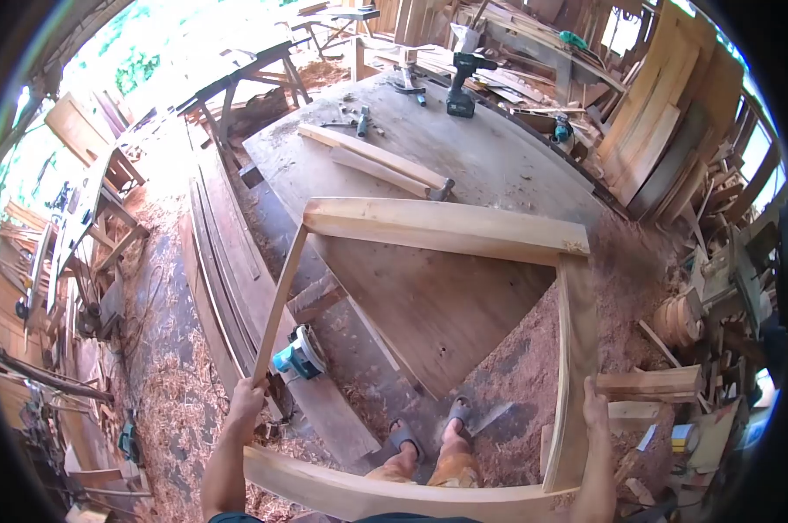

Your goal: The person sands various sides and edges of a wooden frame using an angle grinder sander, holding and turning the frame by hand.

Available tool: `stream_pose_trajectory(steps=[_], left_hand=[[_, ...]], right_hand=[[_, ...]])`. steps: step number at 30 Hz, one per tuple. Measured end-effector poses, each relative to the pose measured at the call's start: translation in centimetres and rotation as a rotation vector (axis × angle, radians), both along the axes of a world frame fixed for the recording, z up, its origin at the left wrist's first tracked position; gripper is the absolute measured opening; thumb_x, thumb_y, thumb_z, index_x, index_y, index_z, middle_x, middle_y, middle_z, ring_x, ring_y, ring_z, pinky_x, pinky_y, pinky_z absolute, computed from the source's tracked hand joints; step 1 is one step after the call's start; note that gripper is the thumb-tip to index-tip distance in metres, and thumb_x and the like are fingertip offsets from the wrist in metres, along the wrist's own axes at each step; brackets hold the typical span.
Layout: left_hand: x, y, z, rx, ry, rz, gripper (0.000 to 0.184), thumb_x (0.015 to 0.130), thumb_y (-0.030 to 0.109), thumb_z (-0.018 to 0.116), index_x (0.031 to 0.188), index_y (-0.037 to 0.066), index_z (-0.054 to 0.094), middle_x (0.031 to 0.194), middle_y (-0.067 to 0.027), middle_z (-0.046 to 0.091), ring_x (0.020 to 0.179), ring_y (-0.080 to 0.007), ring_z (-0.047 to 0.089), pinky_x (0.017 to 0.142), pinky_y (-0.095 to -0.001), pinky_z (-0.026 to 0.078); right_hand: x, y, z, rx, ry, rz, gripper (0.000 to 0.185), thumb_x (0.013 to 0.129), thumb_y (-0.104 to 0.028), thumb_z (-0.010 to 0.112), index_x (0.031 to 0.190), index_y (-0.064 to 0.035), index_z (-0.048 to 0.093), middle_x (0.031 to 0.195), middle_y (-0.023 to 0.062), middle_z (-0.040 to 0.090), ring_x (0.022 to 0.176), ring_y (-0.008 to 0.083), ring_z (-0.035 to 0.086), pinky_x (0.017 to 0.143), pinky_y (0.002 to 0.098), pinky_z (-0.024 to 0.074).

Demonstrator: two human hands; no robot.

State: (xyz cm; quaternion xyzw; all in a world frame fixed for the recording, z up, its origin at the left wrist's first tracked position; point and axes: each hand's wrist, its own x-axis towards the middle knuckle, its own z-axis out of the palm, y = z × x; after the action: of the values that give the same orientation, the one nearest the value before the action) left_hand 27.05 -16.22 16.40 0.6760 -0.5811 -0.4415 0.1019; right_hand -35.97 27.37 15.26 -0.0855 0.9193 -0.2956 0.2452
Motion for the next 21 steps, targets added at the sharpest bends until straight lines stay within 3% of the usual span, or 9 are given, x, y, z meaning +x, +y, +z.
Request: stream_pose_trajectory(steps=[3, 6, 9, 11, 12, 15, 18, 21], left_hand=[[-0.8, -1.2, -0.8, -0.033, 0.067, 0.041, 0.028, 0.102, 0.019, 0.059, 0.086, -0.003, 0.065, 0.063, -0.0035, 0.057, 0.052, -0.0138, 0.057, 0.049, -0.0329, 0.046], [-3.7, -1.3, 1.5, -0.036, 0.066, 0.028, 0.027, 0.102, 0.020, 0.057, 0.090, -0.002, 0.066, 0.063, -0.0040, 0.059, 0.052, -0.0145, 0.058, 0.048, -0.0336, 0.047], [-4.8, -3.4, -0.7, -0.033, 0.027, 0.053, 0.024, 0.101, 0.019, 0.059, 0.092, -0.001, 0.068, 0.067, -0.0037, 0.061, 0.054, -0.0146, 0.059, 0.050, -0.0317, 0.047], [-6.1, -4.0, -1.3, -0.021, 0.050, 0.098, 0.024, 0.100, 0.019, 0.061, 0.092, -0.002, 0.069, 0.069, -0.0041, 0.061, 0.053, -0.0144, 0.058, 0.051, -0.0314, 0.048], [-7.1, -4.3, -1.6, -0.016, 0.079, 0.125, 0.025, 0.100, 0.020, 0.061, 0.091, -0.002, 0.069, 0.069, -0.0045, 0.061, 0.053, -0.0144, 0.058, 0.050, -0.0317, 0.047], [-9.3, -5.9, -3.1, -0.025, 0.078, 0.172, 0.025, 0.100, 0.020, 0.062, 0.092, -0.002, 0.069, 0.070, -0.0059, 0.062, 0.052, -0.0148, 0.059, 0.047, -0.0321, 0.046], [-12.1, -7.1, -3.8, -0.009, 0.153, 0.223, 0.027, 0.102, 0.022, 0.058, 0.084, 0.002, 0.063, 0.065, -0.0047, 0.058, 0.049, -0.0146, 0.057, 0.043, -0.0294, 0.041], [-15.1, -8.7, -3.6, -0.024, 0.092, 0.204, 0.027, 0.102, 0.022, 0.058, 0.088, 0.000, 0.063, 0.067, -0.0064, 0.059, 0.050, -0.0164, 0.057, 0.044, -0.0301, 0.043]], right_hand=[[1.6, -4.6, 5.0, -0.096, 0.037, -0.022, 0.084, 0.099, -0.065, 0.050, 0.128, 0.0134, 0.061, 0.131, 0.0331, 0.062, 0.133, 0.0422, 0.054, 0.110, 0.0423, 0.0408], [-2.0, -6.4, 4.2, 0.166, 0.018, -0.063, 0.087, 0.096, -0.068, 0.053, 0.128, 0.0130, 0.062, 0.131, 0.0316, 0.063, 0.132, 0.0399, 0.056, 0.109, 0.0411, 0.0409], [-4.2, -9.0, 4.4, -0.103, 0.095, 0.027, 0.090, 0.093, -0.071, 0.055, 0.127, 0.0115, 0.063, 0.130, 0.0333, 0.063, 0.132, 0.0408, 0.056, 0.108, 0.0419, 0.0421], [-7.4, -11.3, 4.6, 0.008, 0.017, 0.026, 0.098, 0.091, -0.073, 0.056, 0.127, 0.0179, 0.058, 0.134, 0.0373, 0.058, 0.136, 0.0410, 0.051, 0.112, 0.0413, 0.0395], [-9.2, -12.3, 4.2, 0.065, -0.021, 0.027, 0.103, 0.090, -0.074, 0.056, 0.128, 0.0212, 0.056, 0.136, 0.0393, 0.055, 0.138, 0.0411, 0.049, 0.113, 0.0410, 0.0382], [-16.0, -14.6, -1.7, -0.019, 0.144, 0.075, 0.099, 0.090, -0.073, 0.057, 0.126, 0.0188, 0.059, 0.133, 0.0382, 0.058, 0.135, 0.0403, 0.052, 0.111, 0.0406, 0.0405], [-20.3, -18.9, -0.4, -0.007, 0.046, 0.117, 0.097, 0.090, -0.073, 0.058, 0.127, 0.0166, 0.060, 0.131, 0.0371, 0.060, 0.132, 0.0395, 0.056, 0.109, 0.0405, 0.0427], [-24.9, -22.9, -1.5, -0.079, 0.099, 0.167, 0.109, 0.086, -0.081, 0.054, 0.122, 0.0222, 0.059, 0.127, 0.0418, 0.059, 0.130, 0.0451, 0.056, 0.109, 0.0426, 0.0430]])
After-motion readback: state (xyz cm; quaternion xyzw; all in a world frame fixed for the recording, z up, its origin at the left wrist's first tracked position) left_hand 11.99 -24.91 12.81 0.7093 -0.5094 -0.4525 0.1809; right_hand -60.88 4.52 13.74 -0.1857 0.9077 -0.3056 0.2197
